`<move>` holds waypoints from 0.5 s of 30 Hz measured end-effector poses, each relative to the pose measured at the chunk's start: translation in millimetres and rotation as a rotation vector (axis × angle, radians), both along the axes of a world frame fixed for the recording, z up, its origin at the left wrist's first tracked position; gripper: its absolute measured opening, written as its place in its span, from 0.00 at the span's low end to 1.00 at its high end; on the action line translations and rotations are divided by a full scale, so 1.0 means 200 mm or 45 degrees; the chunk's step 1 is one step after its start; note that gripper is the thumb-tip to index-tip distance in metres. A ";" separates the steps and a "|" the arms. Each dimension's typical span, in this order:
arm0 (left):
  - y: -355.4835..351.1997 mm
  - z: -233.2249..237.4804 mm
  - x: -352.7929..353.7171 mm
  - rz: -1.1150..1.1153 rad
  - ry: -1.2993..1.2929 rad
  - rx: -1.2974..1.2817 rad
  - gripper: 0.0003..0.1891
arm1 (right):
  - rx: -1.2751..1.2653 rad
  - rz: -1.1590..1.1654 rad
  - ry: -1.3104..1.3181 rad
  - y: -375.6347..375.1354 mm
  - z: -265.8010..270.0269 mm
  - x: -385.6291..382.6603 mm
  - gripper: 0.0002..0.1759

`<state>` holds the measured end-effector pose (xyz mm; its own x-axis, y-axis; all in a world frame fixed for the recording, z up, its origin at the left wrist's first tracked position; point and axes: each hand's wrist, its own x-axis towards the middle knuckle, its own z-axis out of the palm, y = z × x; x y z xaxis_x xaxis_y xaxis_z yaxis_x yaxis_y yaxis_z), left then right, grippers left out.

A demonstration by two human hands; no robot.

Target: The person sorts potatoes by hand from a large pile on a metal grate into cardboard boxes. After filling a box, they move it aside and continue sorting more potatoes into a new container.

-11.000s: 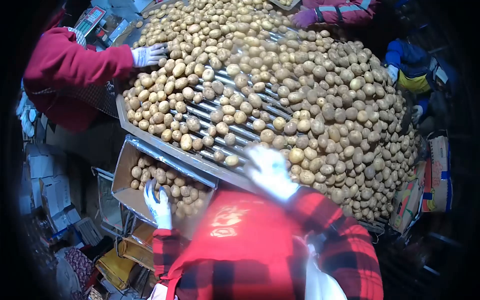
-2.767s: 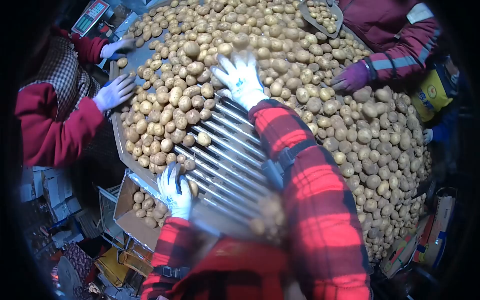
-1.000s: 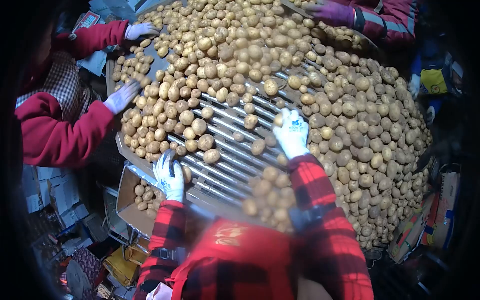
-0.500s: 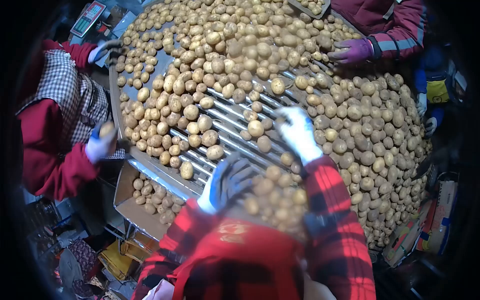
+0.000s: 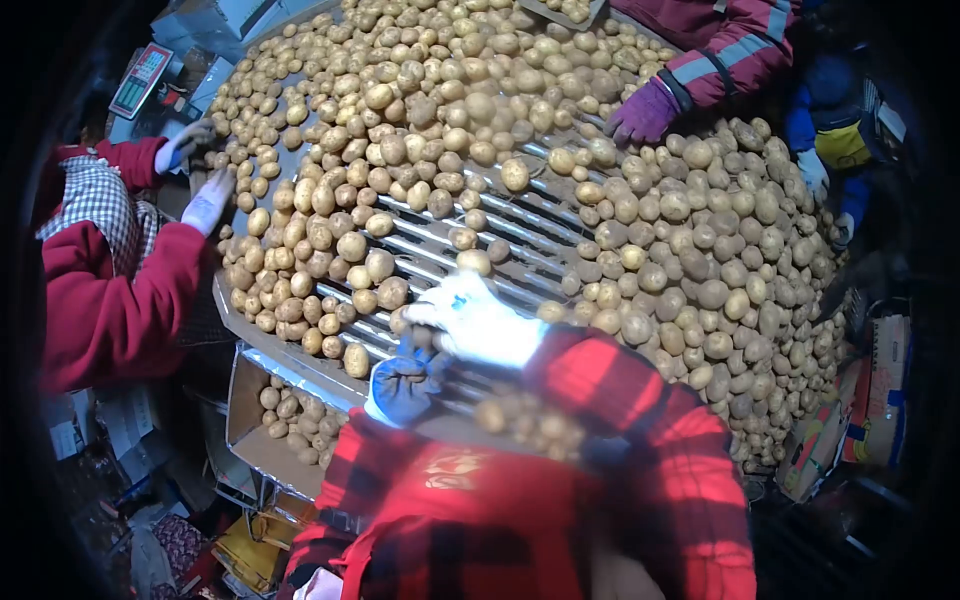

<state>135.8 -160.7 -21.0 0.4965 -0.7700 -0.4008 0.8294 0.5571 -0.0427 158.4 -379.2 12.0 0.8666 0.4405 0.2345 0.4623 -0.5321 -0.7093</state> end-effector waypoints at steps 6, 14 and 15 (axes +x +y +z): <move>0.00 -0.09 0.03 -0.174 -0.002 -0.091 0.37 | -0.419 -1.116 0.128 -0.40 -0.41 0.42 0.31; -0.11 -0.06 0.08 -0.203 0.113 -0.042 0.15 | -0.991 -1.170 -0.145 -0.56 -0.17 0.22 0.24; -0.12 -0.10 0.08 -0.272 -0.108 0.198 0.15 | -1.249 -1.195 -0.185 -0.70 -0.23 0.23 0.24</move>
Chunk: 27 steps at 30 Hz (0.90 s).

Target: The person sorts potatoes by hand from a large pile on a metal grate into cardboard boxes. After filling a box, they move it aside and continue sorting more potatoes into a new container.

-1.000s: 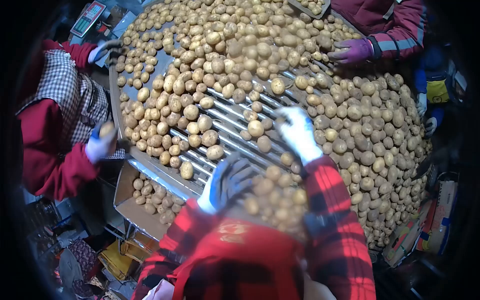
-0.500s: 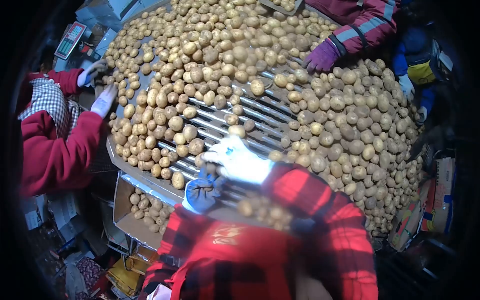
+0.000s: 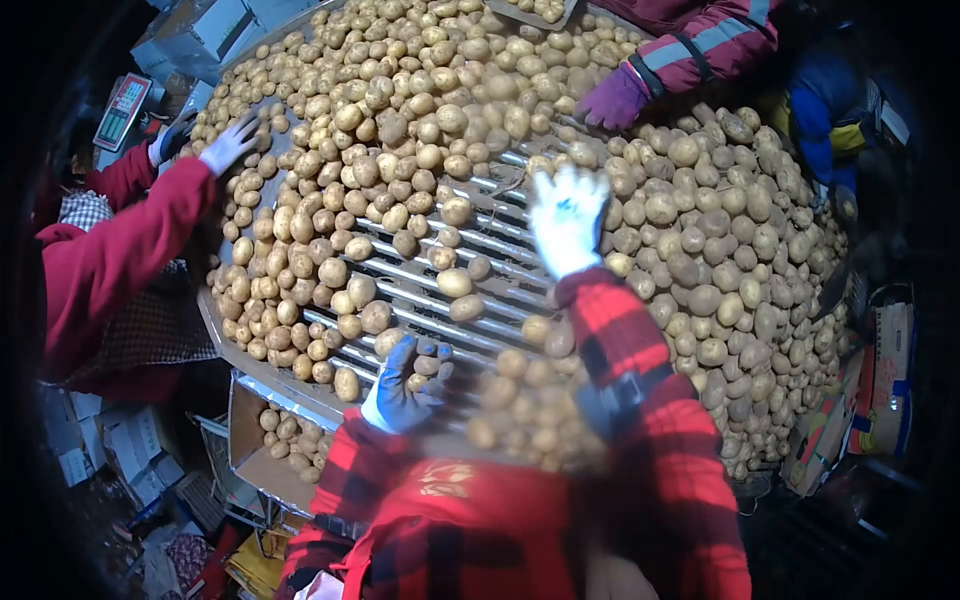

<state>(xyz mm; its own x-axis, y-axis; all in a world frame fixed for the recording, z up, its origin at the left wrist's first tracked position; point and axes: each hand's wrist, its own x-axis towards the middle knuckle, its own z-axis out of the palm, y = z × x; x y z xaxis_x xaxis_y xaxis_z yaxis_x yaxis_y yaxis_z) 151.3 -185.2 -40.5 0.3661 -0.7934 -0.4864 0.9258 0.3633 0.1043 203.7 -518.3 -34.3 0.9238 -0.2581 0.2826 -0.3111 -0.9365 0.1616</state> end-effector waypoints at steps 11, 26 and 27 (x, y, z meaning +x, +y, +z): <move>-0.28 0.12 0.26 -0.123 -0.220 -0.127 0.33 | 1.048 0.283 -0.122 0.10 0.25 0.08 0.17; -0.13 -0.01 0.26 0.176 0.226 -0.449 0.28 | -0.206 0.625 0.355 0.00 -0.11 0.40 0.22; -0.14 0.00 0.26 0.178 0.230 -0.446 0.28 | -0.088 0.559 0.257 0.02 -0.10 0.37 0.19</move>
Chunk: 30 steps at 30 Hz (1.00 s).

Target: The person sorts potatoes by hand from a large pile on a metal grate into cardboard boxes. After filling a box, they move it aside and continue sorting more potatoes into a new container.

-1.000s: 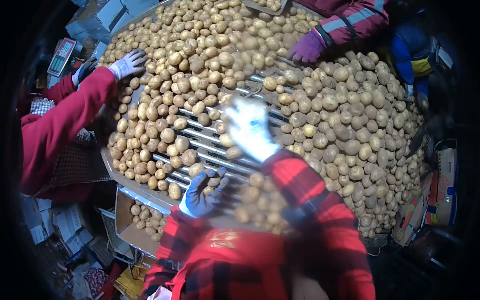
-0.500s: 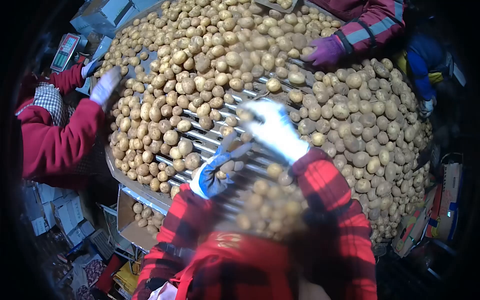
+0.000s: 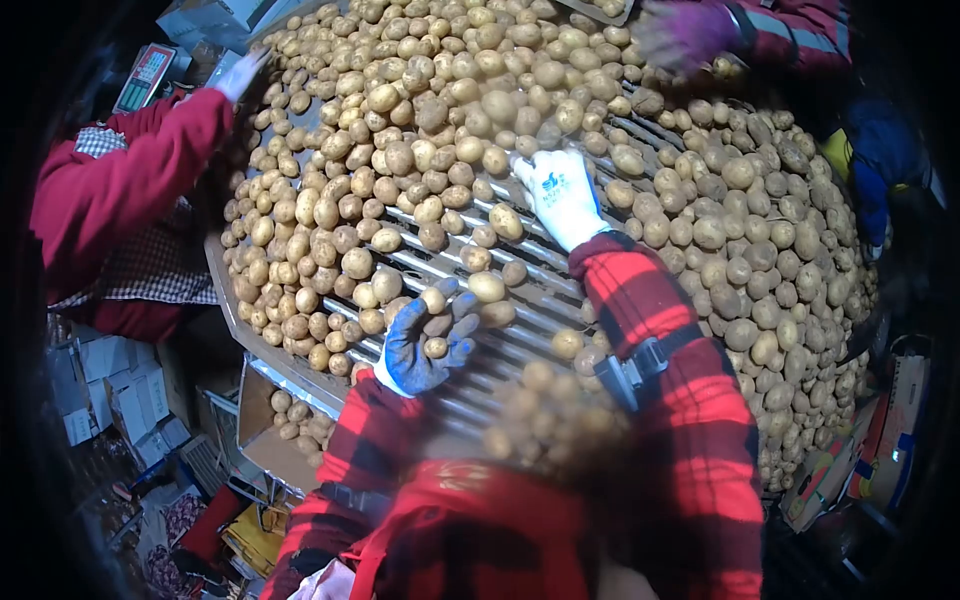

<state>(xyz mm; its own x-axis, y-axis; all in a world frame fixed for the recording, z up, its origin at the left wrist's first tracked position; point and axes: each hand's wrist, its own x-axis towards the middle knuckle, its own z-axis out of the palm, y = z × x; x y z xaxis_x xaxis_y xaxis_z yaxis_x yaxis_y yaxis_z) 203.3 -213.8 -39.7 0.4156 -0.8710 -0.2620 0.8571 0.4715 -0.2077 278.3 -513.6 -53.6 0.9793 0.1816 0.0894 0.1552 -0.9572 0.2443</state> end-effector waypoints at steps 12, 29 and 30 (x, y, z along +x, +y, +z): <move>-0.06 0.04 0.00 0.143 0.051 -0.049 0.20 | 0.239 -0.154 -0.017 0.11 -0.01 -0.07 0.11; -0.07 0.03 0.00 0.282 0.243 -0.333 0.22 | 0.115 -0.010 -0.297 0.10 -0.01 0.16 0.22; -0.06 0.07 0.01 0.287 0.240 -0.324 0.22 | -0.054 -0.072 -0.179 0.09 -0.05 0.21 0.23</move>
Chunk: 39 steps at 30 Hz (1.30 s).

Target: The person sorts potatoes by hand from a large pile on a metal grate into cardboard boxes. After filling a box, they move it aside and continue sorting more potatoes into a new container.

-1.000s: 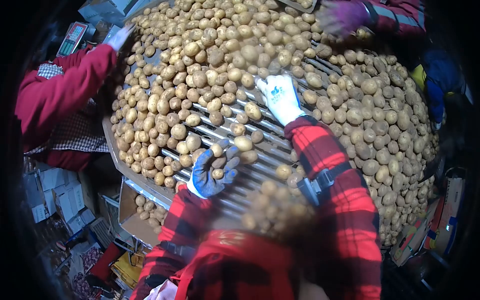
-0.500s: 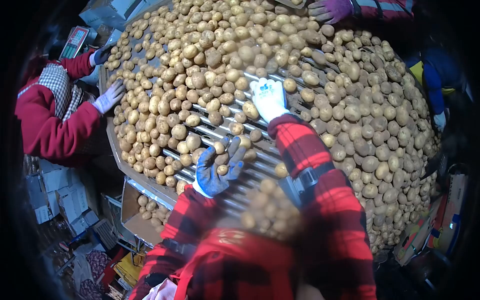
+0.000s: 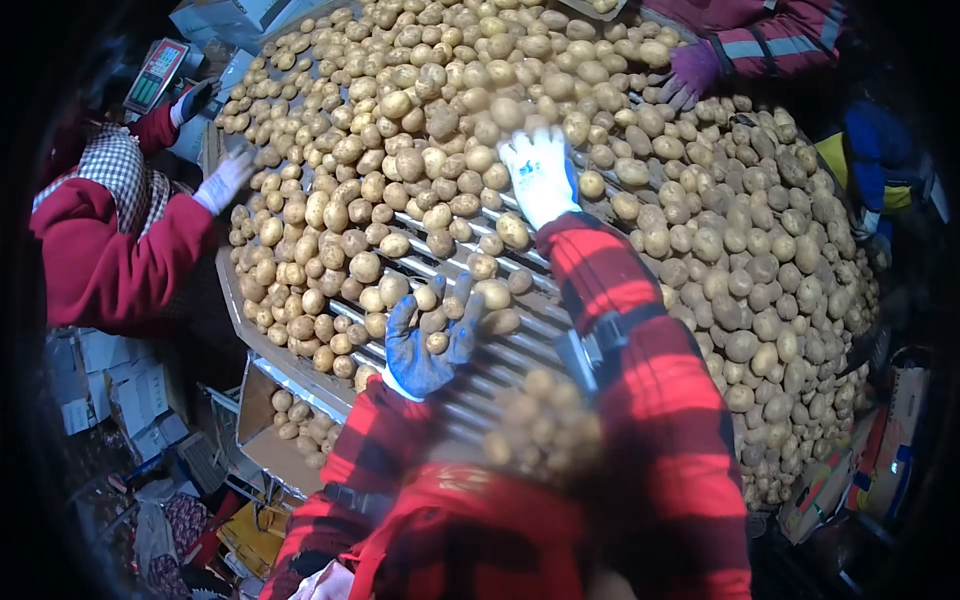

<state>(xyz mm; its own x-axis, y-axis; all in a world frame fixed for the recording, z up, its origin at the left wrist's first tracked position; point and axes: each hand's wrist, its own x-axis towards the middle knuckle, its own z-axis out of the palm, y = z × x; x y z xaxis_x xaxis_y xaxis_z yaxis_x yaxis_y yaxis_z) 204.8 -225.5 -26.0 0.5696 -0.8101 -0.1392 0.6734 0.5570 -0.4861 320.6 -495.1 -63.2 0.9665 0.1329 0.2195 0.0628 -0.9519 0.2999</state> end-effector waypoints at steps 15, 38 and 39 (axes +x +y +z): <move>0.09 -0.20 -0.01 0.167 -0.325 0.300 0.27 | 1.275 0.393 0.391 0.41 0.47 -0.34 0.20; 0.15 -0.12 -0.09 0.239 -0.206 0.081 0.28 | 0.681 -0.107 -0.228 0.36 0.09 -0.39 0.24; 0.16 -0.12 -0.09 0.231 -0.224 0.110 0.28 | 0.469 -0.173 0.014 0.33 0.08 -0.32 0.23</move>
